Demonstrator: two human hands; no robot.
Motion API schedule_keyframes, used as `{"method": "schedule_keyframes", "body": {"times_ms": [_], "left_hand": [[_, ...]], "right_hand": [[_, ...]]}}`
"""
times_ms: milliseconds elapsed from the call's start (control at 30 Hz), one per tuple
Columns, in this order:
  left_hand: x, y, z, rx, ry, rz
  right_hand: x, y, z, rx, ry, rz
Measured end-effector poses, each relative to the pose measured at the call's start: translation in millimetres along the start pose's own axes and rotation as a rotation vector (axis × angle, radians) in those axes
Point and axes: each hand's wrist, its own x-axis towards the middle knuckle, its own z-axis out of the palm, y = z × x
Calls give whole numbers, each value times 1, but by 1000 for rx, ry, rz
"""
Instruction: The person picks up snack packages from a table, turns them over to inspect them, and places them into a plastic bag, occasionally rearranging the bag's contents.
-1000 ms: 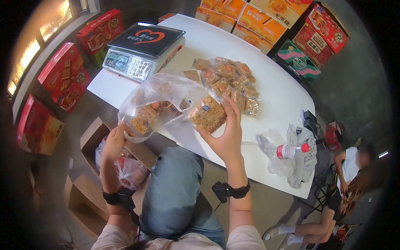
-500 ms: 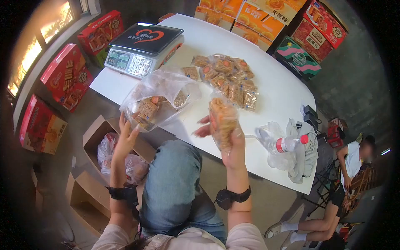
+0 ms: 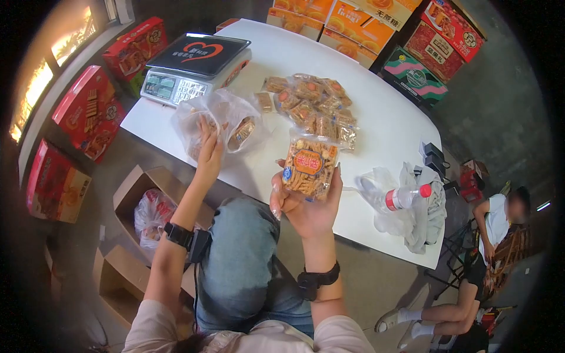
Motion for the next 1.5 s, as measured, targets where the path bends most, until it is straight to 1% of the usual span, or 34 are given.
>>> {"method": "schedule_keyframes", "body": {"times_ms": [33, 100, 133, 200, 333, 400, 433, 467, 500, 533, 600, 633, 667, 700, 733, 767, 800, 833, 867, 900, 933, 967, 1000, 1067, 1100, 1133, 1200, 1267, 1333, 1400, 1467, 1500], "left_hand": [[10, -6, 3, -3, -1, 2], [25, -17, 9, -6, -34, 216], [26, -22, 13, -10, -33, 215], [28, -25, 19, -92, 3, -50], [18, -15, 5, -49, -52, -121], [8, -2, -6, -320, 70, -339], [4, 6, -13, -319, 68, -340], [0, 16, -22, -246, 171, -411], [-4, 27, -28, -171, 274, -481], [-7, 38, -32, -170, 271, -481], [-13, 64, -35, -279, 663, -259], [-15, 83, -37, -277, 662, -260], [-16, 105, -35, -304, 612, -214], [-18, 123, -32, -332, 562, -169], [-22, 137, -28, -332, 561, -169], [-28, 148, -24, -448, 300, -217], [-33, 156, -18, -557, 37, -263], [-38, 158, -9, -689, -65, -307], [-42, 160, -2, -820, -169, -352], [-46, 164, 4, -820, -171, -356], [-50, 167, 8, -824, -240, -320], [-53, 169, 10, -827, -307, -286], [-57, 162, 11, -827, -309, -292], [-67, 142, 10, -925, -441, -514], [-60, 168, 6, -1031, -307, -685], [-61, 164, 7, -1027, -305, -688], [-64, 150, 11, -848, -11, -527], [-60, 146, 8, -834, 31, -532], [-58, 149, 7, -598, 147, -502], [-59, 148, 6, -588, 170, -506], [-59, 144, 5, -584, 195, -507], [-58, 142, 4, -581, 177, -525]], "right_hand": [[0, 0, -1, 9, -17, -1], [1, 2, -3, 17, -34, 0], [1, 2, -3, 27, -55, 5], [-1, 2, -4, 36, -60, 5], [-6, -2, -8, 25, -48, 3], [-10, 0, -13, 46, -53, 7], [-11, 1, -16, 64, -60, 11], [-12, 1, -19, 65, -58, 10], [-13, 1, -22, 111, -111, 30], [-14, 1, -23, 156, -164, 49], [-15, 3, -20, 171, -150, 43], [-14, 4, -18, 181, -138, 42], [-15, 7, -16, 183, -137, 42], [-15, 10, -15, 179, -98, -24], [-15, 13, -14, 175, -61, -89], [-14, 15, -10, 175, -60, -89], [-13, 17, -3, -29, -43, -210], [-12, 18, 2, -234, -26, -329], [-12, 19, 4, -233, -23, -327], [-13, 19, 6, -427, -12, -407], [-13, 20, 7, -622, 1, -487], [-16, 21, 8, -626, 34, -469], [-16, 22, 2, -624, 39, -466], [-17, 23, -13, -1342, 27, -462], [-17, 20, -13, -1553, -51, -544], [-16, 19, -15, -1549, -51, -541], [-15, 18, -20, -1222, -109, -466], [-15, 4, -37, -1252, -105, -432], [-7, -8, -59, -1418, 66, -354], [8, -26, -90, -1456, 186, -363], [33, -44, -128, -1588, 493, -407], [46, -54, -147, -1637, 601, -467]]}}
